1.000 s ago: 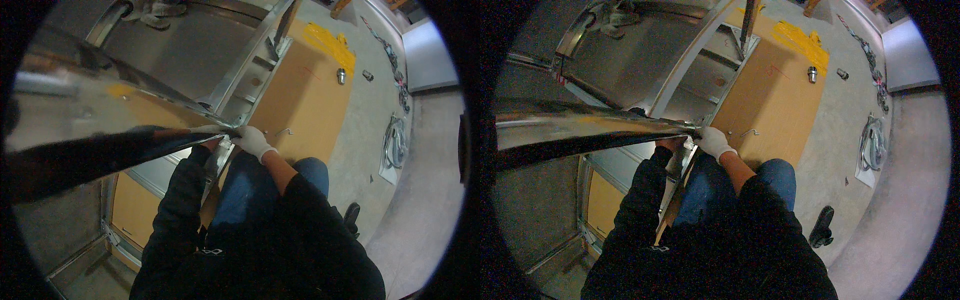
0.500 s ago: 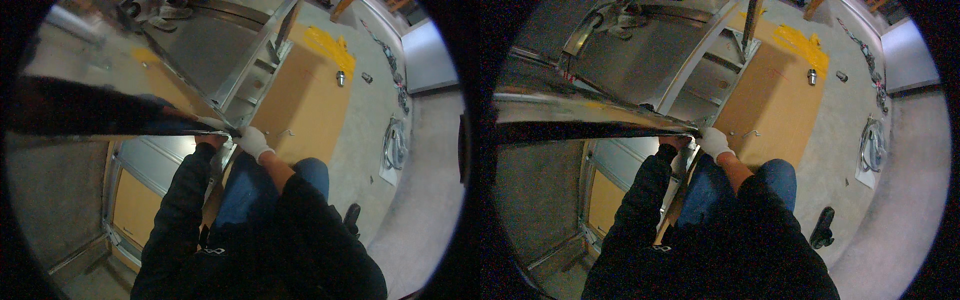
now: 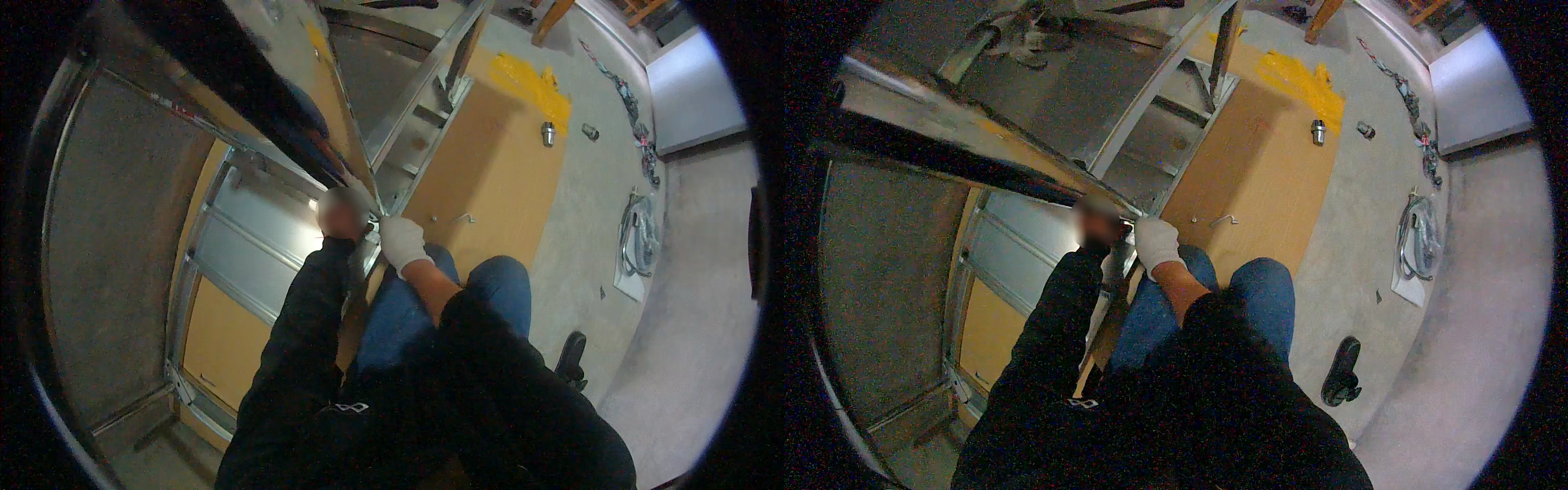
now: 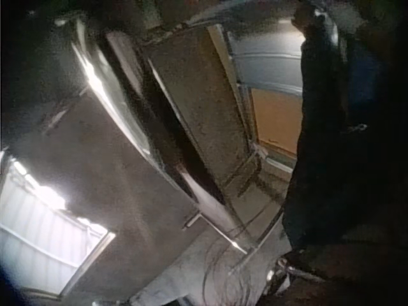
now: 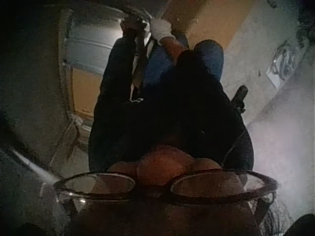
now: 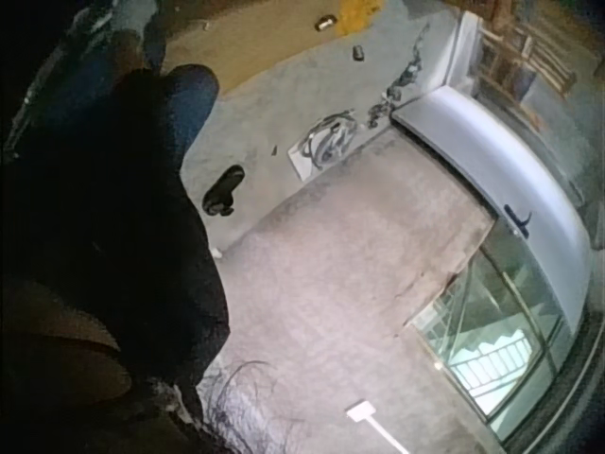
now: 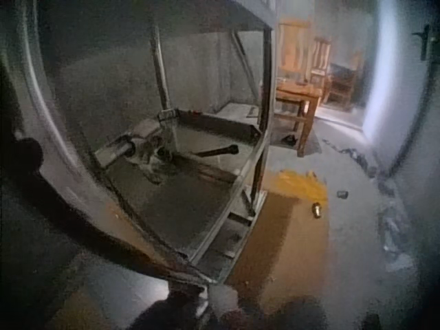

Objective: The person assembles a metal frame by inserting a cylindrical metal rod into a bracket and securing it with screws. They use a screwdriver to tighten the screws while kneeling on the floor.

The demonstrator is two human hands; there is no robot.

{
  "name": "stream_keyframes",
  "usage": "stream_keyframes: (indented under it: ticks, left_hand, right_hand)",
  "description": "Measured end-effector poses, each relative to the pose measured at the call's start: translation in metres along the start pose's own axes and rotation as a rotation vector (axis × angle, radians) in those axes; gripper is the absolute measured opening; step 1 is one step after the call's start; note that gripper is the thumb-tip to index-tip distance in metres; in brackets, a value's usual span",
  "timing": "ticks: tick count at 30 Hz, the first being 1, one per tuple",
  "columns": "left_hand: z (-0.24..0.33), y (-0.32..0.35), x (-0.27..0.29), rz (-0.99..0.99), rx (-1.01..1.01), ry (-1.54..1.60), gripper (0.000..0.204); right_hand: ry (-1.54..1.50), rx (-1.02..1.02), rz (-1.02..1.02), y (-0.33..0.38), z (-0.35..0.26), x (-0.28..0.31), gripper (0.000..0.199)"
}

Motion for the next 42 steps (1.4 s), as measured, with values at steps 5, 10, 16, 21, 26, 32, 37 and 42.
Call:
stream_keyframes:
  ticks: [5, 10, 16, 21, 26, 32, 37, 42]
  left_hand:
    - [0.000, 0.008, -0.003, 0.196, -0.058, 0.111, 0.042]
    - [-0.001, 0.018, -0.013, 0.259, -0.071, 0.222, 0.040]
    - [-0.003, 0.020, -0.017, 0.291, -0.061, 0.262, 0.038]
    - [-0.005, 0.018, -0.015, 0.332, 0.000, 0.231, 0.034]
    - [-0.005, 0.027, -0.025, 0.331, -0.006, 0.260, 0.034]
    - [-0.036, 0.044, -0.045, 0.317, -0.015, 0.251, 0.035]
    - [0.014, 0.011, -0.026, -0.230, -0.018, 0.068, 0.041]
    - [-0.006, 0.019, -0.028, -0.746, 0.113, -0.092, 0.051]
  right_hand:
    - [-0.121, -0.227, -0.061, 0.000, 0.010, -0.009, 0.024]
    - [-0.154, -0.351, -0.031, 0.000, 0.013, -0.007, 0.019]
    - [-0.145, -0.308, -0.080, -0.001, 0.010, -0.013, 0.020]
    - [-0.125, -0.326, -0.067, 0.000, 0.013, -0.016, 0.026]
    - [-0.155, -0.361, -0.095, 0.001, 0.017, -0.013, 0.029]
    - [-0.217, -0.370, -0.106, -0.003, 0.001, -0.013, 0.034]
    - [-0.188, -0.434, -0.116, 0.001, 0.029, -0.008, 0.035]
    - [-0.188, -0.388, -0.082, -0.001, 0.018, -0.013, 0.032]
Point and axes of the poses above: each hand's wrist, its own y-axis away from the middle knuckle, its own x-axis out of the back of the hand, z = x × y, the point moved 9 cm from there along -y, towards the middle knuckle, and after that the axes turned 14 degrees about z, right-handed, at the moved point
